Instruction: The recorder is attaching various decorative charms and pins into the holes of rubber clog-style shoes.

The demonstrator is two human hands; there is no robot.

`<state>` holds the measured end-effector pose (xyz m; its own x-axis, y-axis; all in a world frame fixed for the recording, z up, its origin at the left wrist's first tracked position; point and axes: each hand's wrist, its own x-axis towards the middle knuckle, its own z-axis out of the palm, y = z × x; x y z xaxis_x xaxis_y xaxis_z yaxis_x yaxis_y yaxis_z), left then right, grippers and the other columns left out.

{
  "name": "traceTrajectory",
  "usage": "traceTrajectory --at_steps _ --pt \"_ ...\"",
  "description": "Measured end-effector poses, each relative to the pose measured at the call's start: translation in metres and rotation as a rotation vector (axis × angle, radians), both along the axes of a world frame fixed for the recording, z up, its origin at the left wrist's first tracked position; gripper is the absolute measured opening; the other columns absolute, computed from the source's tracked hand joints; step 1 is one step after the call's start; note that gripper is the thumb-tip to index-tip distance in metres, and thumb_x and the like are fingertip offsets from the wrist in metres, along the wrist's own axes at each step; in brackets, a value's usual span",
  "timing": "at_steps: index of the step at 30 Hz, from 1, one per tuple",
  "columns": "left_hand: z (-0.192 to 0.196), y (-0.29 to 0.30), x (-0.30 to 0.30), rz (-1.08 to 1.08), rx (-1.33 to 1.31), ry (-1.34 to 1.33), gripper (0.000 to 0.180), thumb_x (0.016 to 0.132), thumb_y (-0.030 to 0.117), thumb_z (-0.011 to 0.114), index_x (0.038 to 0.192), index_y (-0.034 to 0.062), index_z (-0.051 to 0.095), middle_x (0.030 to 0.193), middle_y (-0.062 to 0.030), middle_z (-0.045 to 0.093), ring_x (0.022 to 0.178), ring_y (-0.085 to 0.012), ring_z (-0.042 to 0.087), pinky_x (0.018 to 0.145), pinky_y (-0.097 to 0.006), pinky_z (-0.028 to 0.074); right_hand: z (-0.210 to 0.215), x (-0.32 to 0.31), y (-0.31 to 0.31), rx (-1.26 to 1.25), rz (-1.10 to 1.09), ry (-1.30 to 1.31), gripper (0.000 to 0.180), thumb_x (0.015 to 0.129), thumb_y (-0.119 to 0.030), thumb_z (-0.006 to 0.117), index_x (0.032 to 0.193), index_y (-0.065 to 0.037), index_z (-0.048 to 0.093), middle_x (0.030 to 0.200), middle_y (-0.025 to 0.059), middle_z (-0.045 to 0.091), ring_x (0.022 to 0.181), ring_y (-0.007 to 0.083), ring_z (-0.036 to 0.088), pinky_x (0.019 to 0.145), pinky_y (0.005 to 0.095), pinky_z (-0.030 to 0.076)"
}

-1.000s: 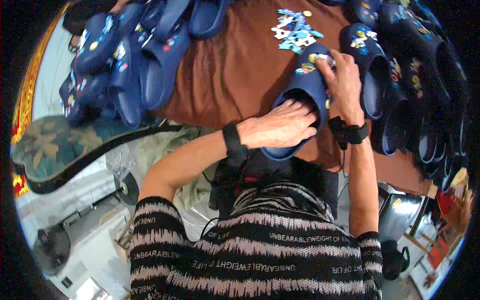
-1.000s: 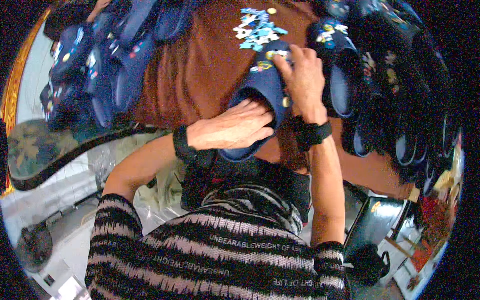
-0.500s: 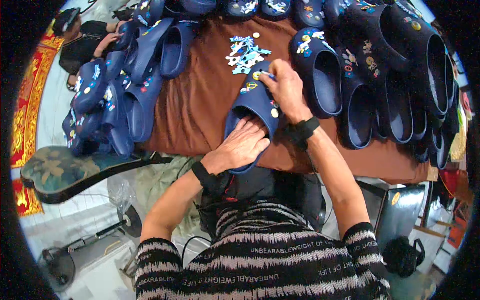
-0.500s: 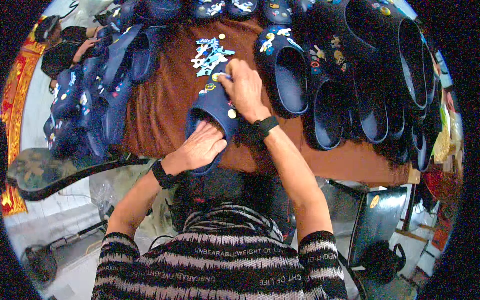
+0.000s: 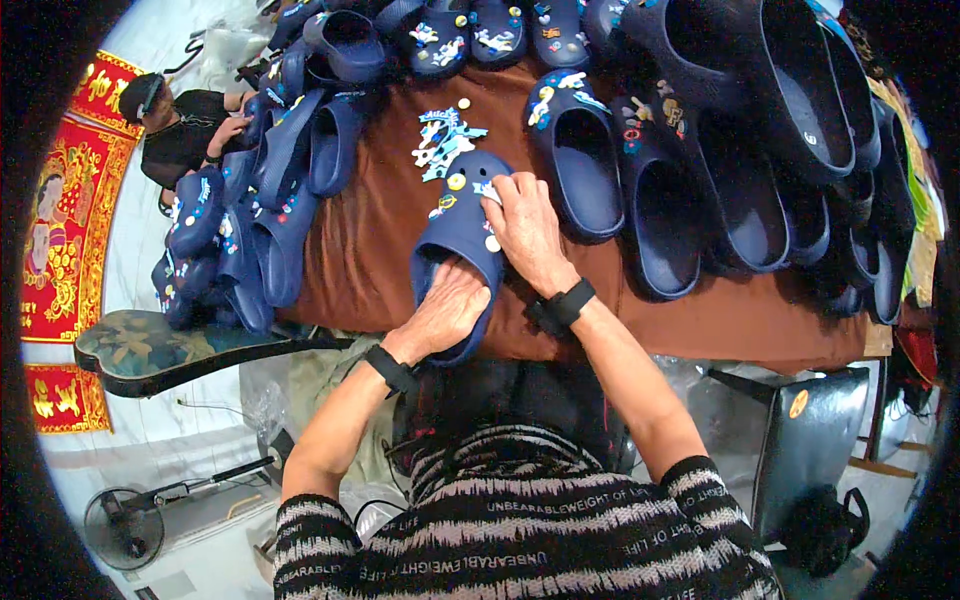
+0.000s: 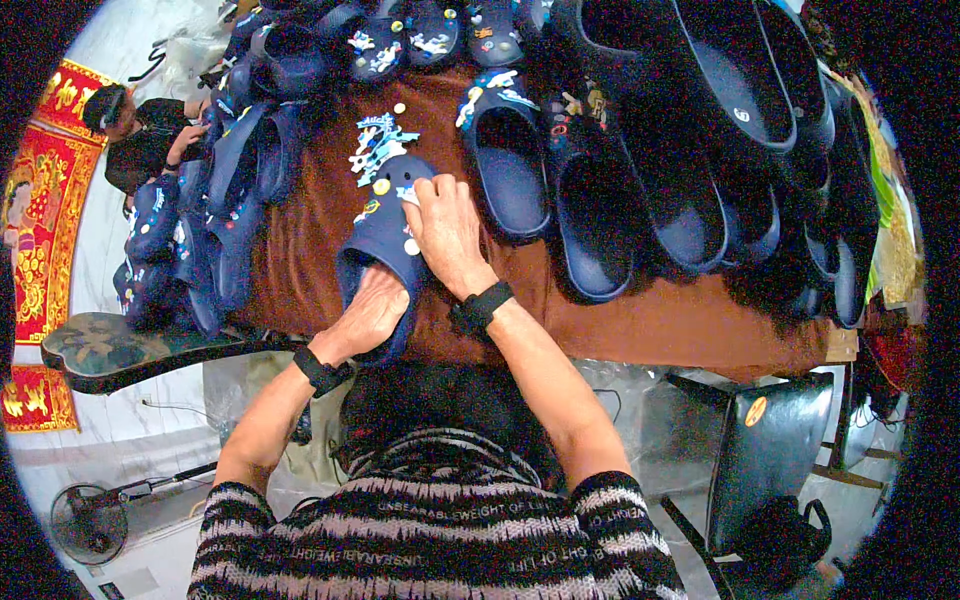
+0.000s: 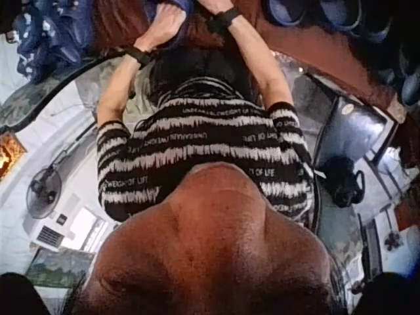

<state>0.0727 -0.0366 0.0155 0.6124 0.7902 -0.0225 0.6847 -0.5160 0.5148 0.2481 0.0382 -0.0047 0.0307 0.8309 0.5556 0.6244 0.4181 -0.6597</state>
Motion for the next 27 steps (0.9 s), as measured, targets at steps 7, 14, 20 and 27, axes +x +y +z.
traceTrajectory --at_steps 7,14,20,27 --pt "-0.007 0.0 0.006 -0.032 -0.015 0.043 0.051 0.104 0.028 0.027 0.133 -0.0091 0.047 0.144 -0.0291 0.043 0.141 -0.0408 0.03 0.119 -0.052 0.016 -0.002 0.003 0.016 -0.111 -0.057 -0.061 0.031 0.084 -0.024 0.072 0.101 -0.005 0.055 0.092 0.0183 0.059 0.088 0.0376 0.059 0.076 0.0483 0.049" --pt "-0.015 0.004 0.009 -0.07 0.088 0.128 0.047 0.103 0.028 0.03 0.132 -0.0056 0.048 0.141 -0.0258 0.046 0.139 -0.0366 0.034 0.117 -0.053 0.02 0.008 -0.009 -0.001 -0.035 -0.085 -0.14 0.024 0.086 -0.021 0.071 0.096 -0.006 0.055 0.089 0.0173 0.062 0.083 0.0373 0.063 0.072 0.0491 0.049" --pt "-0.01 0.0 0.01 -0.037 0.099 0.024 0.041 0.104 0.028 0.031 0.115 -0.0029 0.055 0.125 -0.023 0.054 0.125 -0.0357 0.044 0.111 -0.052 0.026 0.004 0.01 -0.008 -0.143 -0.126 0.042 0.022 0.091 -0.021 0.067 0.101 -0.006 0.055 0.091 0.0178 0.061 0.081 0.0382 0.062 0.071 0.0478 0.049" --pt "-0.009 -0.003 0.006 -0.008 0.07 -0.099 0.045 0.103 0.028 0.034 0.124 -0.0056 0.055 0.137 -0.0234 0.051 0.134 -0.0359 0.04 0.115 -0.052 0.022 0.015 0.005 -0.024 -0.233 0.001 0.047 0.017 0.092 -0.014 0.066 0.094 -0.002 0.053 0.087 0.0196 0.059 0.08 0.0407 0.06 0.07 0.0474 0.047"
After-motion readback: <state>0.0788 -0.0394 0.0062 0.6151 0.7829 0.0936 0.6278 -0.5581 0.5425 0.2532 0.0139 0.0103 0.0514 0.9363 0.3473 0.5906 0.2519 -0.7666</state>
